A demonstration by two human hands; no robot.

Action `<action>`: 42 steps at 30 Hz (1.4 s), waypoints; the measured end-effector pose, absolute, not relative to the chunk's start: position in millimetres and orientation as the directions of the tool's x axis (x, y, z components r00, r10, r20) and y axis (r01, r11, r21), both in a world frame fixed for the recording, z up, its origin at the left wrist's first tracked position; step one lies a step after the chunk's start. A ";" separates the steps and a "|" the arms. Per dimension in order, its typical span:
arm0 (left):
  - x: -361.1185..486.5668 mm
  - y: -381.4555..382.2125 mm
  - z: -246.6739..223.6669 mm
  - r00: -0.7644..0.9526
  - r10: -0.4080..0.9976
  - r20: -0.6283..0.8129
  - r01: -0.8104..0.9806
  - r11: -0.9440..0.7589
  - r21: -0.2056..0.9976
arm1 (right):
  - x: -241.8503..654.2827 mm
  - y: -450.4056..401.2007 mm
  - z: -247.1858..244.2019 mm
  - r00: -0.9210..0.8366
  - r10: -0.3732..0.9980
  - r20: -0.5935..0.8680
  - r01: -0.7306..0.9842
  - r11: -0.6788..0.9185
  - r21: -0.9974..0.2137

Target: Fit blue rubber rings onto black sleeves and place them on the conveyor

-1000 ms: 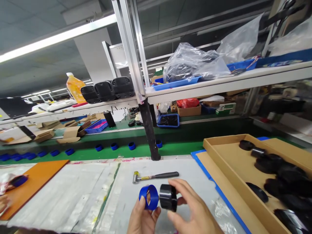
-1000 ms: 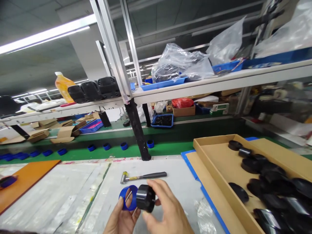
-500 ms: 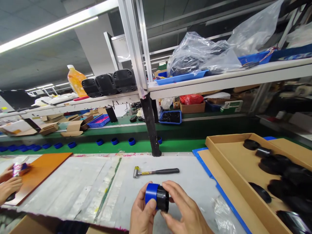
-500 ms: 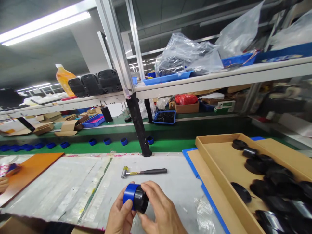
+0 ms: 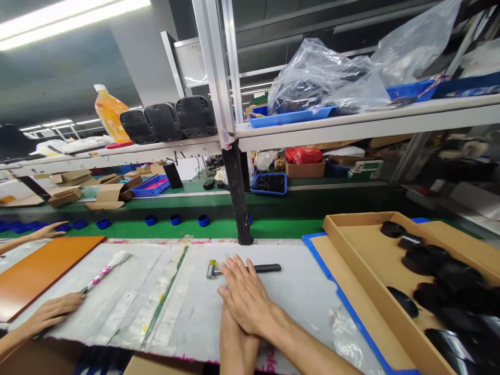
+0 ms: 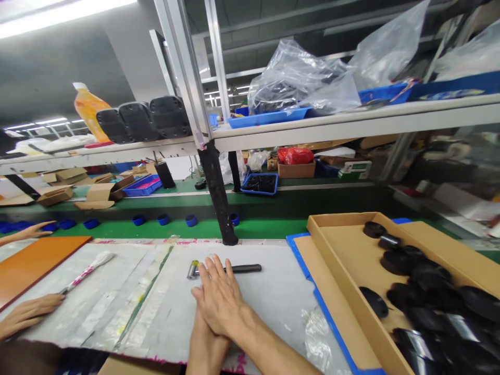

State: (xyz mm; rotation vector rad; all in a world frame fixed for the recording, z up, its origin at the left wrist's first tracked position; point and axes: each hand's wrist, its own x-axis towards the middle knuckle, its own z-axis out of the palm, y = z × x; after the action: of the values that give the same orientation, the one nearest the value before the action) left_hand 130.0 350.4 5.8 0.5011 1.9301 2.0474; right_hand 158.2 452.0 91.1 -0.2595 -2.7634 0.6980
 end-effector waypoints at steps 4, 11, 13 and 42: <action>135.2 328.4 18.8 -0.917 0.321 0.238 0.248 -0.012 0.969 | 143.6 450.9 64.4 -0.946 0.258 0.195 0.144 0.877 -0.458; 145.0 341.4 18.5 -0.880 0.279 0.384 0.416 0.067 0.907 | 140.7 450.0 45.2 -0.969 0.235 0.073 0.192 0.906 -0.378; 144.9 345.8 12.2 -0.879 0.277 0.387 0.419 0.066 0.905 | 137.7 448.4 42.2 -0.968 0.245 0.056 0.209 0.908 -0.363; 91.0 302.3 1.3 -0.829 0.308 0.466 0.553 0.330 0.765 | 182.4 484.3 78.2 -0.857 0.494 0.149 0.352 0.771 -0.532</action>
State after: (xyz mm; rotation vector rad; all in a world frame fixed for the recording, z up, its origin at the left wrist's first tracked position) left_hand 91.0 302.3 1.3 0.9082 2.7465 1.7481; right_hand 182.4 484.3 78.2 -0.6557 -2.6856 0.7255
